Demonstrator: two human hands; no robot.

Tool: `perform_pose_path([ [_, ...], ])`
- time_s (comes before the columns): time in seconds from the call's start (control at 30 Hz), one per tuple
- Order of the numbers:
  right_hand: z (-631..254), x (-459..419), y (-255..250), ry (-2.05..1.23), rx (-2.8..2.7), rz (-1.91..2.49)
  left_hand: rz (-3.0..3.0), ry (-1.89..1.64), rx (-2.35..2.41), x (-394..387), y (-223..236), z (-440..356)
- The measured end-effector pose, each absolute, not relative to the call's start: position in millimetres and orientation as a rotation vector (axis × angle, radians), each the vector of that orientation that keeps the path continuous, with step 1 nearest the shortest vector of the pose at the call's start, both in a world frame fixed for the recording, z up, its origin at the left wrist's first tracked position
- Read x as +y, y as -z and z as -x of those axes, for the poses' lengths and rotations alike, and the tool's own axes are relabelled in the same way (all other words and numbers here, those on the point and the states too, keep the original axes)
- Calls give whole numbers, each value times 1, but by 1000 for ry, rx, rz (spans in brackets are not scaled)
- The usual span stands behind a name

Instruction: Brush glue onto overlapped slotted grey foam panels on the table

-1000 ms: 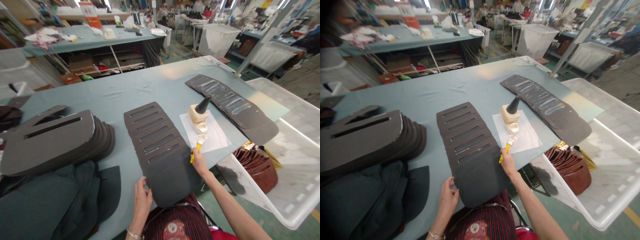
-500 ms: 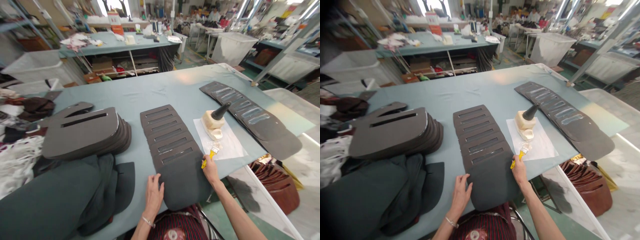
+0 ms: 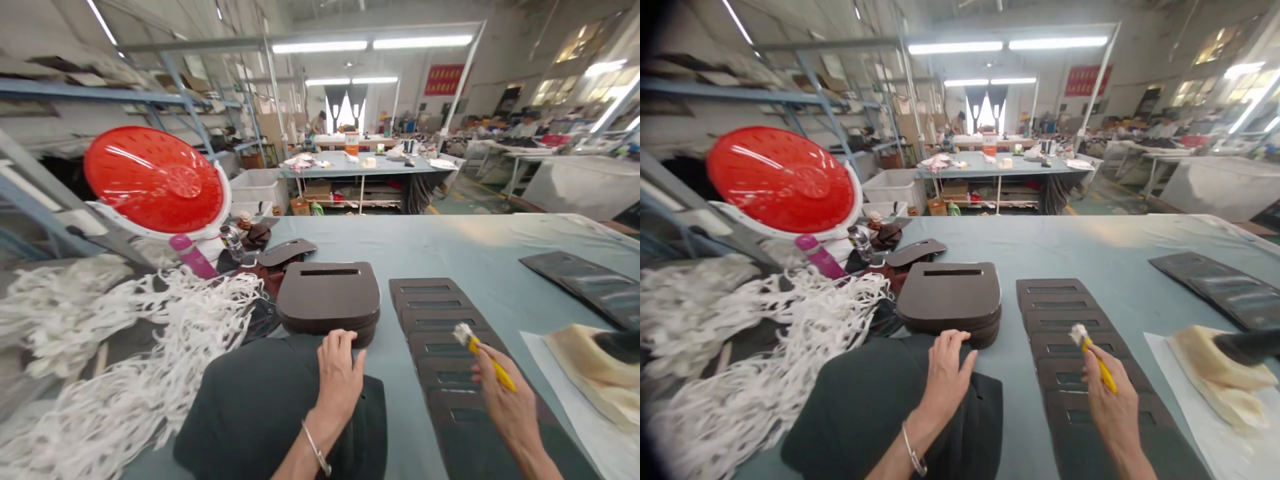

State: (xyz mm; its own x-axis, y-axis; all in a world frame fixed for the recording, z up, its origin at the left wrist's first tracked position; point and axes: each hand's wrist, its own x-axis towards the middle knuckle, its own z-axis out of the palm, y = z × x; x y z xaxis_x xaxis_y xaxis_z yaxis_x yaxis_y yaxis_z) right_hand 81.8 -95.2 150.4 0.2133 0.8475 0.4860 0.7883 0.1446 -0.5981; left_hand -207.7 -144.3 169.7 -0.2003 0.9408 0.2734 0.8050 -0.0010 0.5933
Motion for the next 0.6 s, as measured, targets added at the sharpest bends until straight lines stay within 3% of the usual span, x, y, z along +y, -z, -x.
perform_pose_path([
  [0.13, 67, -54, -203, -816, -1452, 1324, -1945, -1024, 2241, -112, -172, 268],
  [0.33, 246, -11, -215, -1287, -1691, 973, -1999, -934, 2387, -98, -136, 298],
  [0.47, 303, 30, -199, -1401, -1968, 872, -1946, -953, 2439, -94, -119, 302],
  [0.6, 337, 84, -194, -1031, -1831, 1082, -1926, -995, 2426, -87, -116, 303],
])
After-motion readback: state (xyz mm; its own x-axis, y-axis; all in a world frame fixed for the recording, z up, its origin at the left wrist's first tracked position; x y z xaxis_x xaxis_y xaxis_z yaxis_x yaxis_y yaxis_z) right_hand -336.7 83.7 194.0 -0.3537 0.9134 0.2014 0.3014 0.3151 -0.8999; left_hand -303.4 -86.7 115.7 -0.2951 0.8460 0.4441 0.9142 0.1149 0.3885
